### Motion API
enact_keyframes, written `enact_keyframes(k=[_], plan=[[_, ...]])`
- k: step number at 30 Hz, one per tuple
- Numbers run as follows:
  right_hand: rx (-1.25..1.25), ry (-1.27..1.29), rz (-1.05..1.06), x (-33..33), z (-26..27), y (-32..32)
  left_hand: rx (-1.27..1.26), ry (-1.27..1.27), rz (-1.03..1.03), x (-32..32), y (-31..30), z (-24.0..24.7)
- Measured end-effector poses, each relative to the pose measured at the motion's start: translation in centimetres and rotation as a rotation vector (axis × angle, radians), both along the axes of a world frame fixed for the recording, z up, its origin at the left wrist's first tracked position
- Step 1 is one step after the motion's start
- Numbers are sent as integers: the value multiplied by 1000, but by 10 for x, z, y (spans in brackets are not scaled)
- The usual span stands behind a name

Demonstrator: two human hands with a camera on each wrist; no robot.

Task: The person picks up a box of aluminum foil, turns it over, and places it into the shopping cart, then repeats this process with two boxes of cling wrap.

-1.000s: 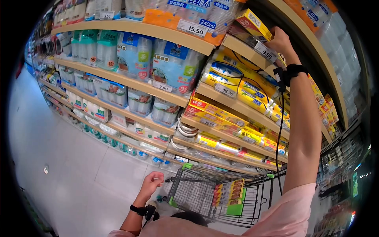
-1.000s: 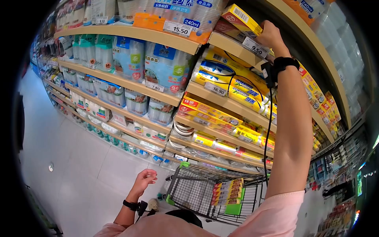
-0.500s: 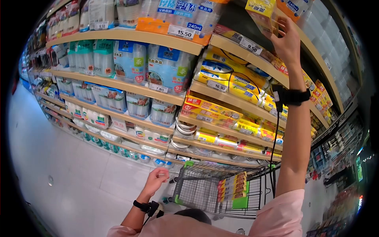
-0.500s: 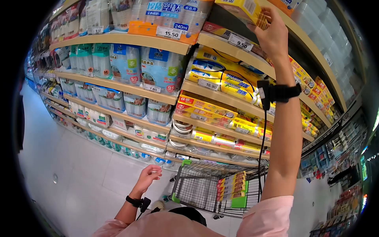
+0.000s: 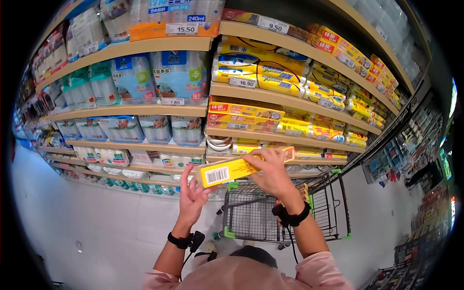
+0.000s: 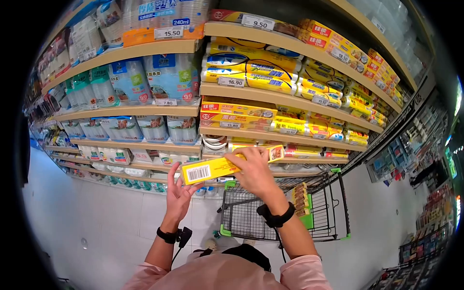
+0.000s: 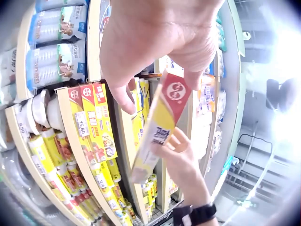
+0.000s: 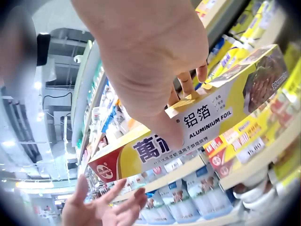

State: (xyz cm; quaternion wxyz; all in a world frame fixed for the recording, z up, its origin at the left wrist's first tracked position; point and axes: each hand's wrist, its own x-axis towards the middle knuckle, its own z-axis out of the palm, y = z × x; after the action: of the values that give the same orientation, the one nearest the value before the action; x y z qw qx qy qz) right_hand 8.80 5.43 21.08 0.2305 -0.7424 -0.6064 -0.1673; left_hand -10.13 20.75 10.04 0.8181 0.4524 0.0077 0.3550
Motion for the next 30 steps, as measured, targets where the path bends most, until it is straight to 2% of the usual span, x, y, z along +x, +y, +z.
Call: enact_keyframes(k=[2,3,6,9,15,18,19,22,23,30], plan=[[-33,60,-26,-7,-31,-10,-133,-53,-12,6,-12,5],[-45,89,-38,-9,-43,-15,-66,32,53,7,-17,-3],[-63,116,-50,-11,-69,-33,-126,205,57,9,-25,-24],[-86,183,-82,-3,-88,-54,-188,246,126,13,-40,-32],[-195,339,-320,48,-122,-133,-252,314,174,24,-60,-63],[-108,430,-374,78,-149,-174,-211,332,191,37,-83,-74],[-142,581,-366,86,-145,-186,-232,353,181,41,-90,-77],[129,1008,-167,111,-167,-224,-299,417,154,59,-118,-80],[152,1099,-167,118,-175,-238,-331,441,152,64,-129,-80],[24,1402,-192,158,-192,-323,-457,619,131,97,-196,-106]])
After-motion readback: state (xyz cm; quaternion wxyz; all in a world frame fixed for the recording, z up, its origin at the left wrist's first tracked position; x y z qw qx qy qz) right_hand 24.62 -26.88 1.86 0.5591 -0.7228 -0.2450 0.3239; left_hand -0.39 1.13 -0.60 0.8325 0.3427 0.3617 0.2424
